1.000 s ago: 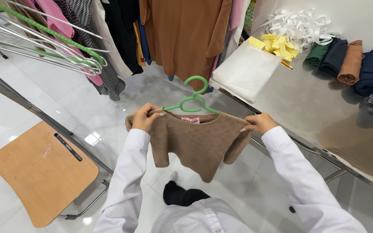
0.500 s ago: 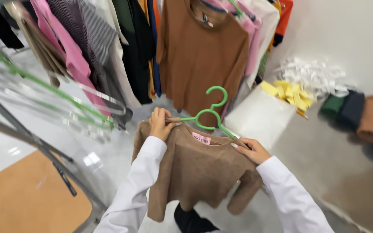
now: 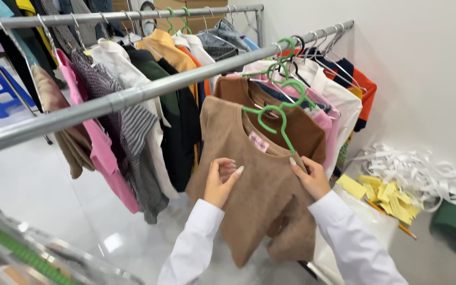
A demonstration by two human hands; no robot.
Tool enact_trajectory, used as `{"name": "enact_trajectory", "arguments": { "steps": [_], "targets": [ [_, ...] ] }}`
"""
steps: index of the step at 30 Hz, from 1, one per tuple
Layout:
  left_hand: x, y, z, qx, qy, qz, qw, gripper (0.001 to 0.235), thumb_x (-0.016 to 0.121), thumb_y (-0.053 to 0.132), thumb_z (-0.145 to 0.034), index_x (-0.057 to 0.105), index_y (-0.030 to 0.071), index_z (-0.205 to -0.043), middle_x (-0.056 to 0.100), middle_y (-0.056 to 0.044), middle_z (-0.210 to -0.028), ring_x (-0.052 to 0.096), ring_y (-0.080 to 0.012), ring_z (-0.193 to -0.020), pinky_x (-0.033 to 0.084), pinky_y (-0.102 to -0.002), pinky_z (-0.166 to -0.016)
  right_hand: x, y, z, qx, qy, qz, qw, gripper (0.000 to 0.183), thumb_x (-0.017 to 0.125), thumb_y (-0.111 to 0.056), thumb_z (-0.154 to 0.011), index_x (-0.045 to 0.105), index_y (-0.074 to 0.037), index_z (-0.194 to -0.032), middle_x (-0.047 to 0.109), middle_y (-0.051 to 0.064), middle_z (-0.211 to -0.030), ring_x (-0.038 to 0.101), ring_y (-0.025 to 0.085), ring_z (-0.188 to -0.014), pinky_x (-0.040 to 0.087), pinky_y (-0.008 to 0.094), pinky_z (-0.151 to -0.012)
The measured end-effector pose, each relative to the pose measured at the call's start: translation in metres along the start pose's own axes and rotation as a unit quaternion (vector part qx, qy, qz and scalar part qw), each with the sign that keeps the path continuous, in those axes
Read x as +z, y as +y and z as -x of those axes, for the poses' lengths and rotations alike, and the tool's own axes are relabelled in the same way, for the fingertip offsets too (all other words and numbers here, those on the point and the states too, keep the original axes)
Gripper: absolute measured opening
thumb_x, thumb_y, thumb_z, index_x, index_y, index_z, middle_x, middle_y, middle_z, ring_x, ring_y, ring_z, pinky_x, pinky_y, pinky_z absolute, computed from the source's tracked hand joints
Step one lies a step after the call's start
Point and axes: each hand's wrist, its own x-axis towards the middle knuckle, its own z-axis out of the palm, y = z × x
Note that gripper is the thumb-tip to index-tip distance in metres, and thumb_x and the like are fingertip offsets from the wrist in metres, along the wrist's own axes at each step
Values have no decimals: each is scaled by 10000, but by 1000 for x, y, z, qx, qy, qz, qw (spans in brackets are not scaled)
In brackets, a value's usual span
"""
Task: The person handles plastic bags and then picks up folded brown garments from a table. They unfold the garments, place them on hangers, and hang them on a clothing rack. The process is repeated for multiple items.
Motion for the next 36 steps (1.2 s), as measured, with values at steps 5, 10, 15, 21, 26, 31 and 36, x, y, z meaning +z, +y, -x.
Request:
{"name": "enact_trajectory", "arguments": {
  "steps": [5,10,15,21,26,31,36],
  "targets": [
    [-3,0,-26,-22,3,33,999,338,780,285,-927,591,120,-1153,598,-94,-1074,691,-239,-1017,569,-373,-895,25,-27,-74,-34,46,20,998,218,744,-232,-936,651,-130,-767,550,-5,-627,491,118,-643,407,241,-601],
    [-4,-24,-35,-54,-18,53,997,259,733,290,-960,643,103,-1116,670,-107,-1020,729,-208,-935,596,-361,-850,45,-28,-128,-35,50,69,996,204,770,-292,-904,671,-163,-782,569,13,-641,509,117,-657,428,276,-599],
    [7,-28,-26,-63,-37,76,994,227,716,247,-967,650,75,-1101,682,-107,-980,716,-187,-883,594,-342,-838,53,-1,-165,14,49,102,994,210,761,-349,-872,677,-190,-764,630,28,-628,598,164,-609,468,286,-595],
    [13,-32,-6,-89,-49,97,990,195,699,233,-974,672,69,-1075,695,-98,-949,726,-176,-842,603,-326,-809,34,-38,-125,-42,109,221,968,264,834,-351,-796,693,-232,-984,653,32,-933,658,285,-880,513,428,-817],
    [8,-41,23,-88,-26,110,990,178,701,213,-971,681,61,-1062,685,-100,-935,710,-180,-833,599,-327,-814,10,-68,-31,-101,193,302,928,425,818,-334,-849,626,-200,-1204,452,90,-1266,498,427,-1183,407,614,-1002],
    [-9,-27,63,-79,57,113,989,168,683,210,-978,690,60,-1054,723,-107,-939,722,-185,-825,592,-295,-776,-35,-72,59,-166,150,207,953,327,816,-236,-885,659,-160,-1162,547,69,-1153,508,299,-1238,357,398,-1081],
    [-20,-13,125,-103,84,127,983,165,648,212,-1008,680,59,-1061,724,-109,-937,719,-181,-815,597,-294,-789,-66,-86,162,-9,134,153,979,277,759,-222,-927,652,-146,-1171,539,73,-1255,528,281,-1237,430,424,-994]
  ]
}}
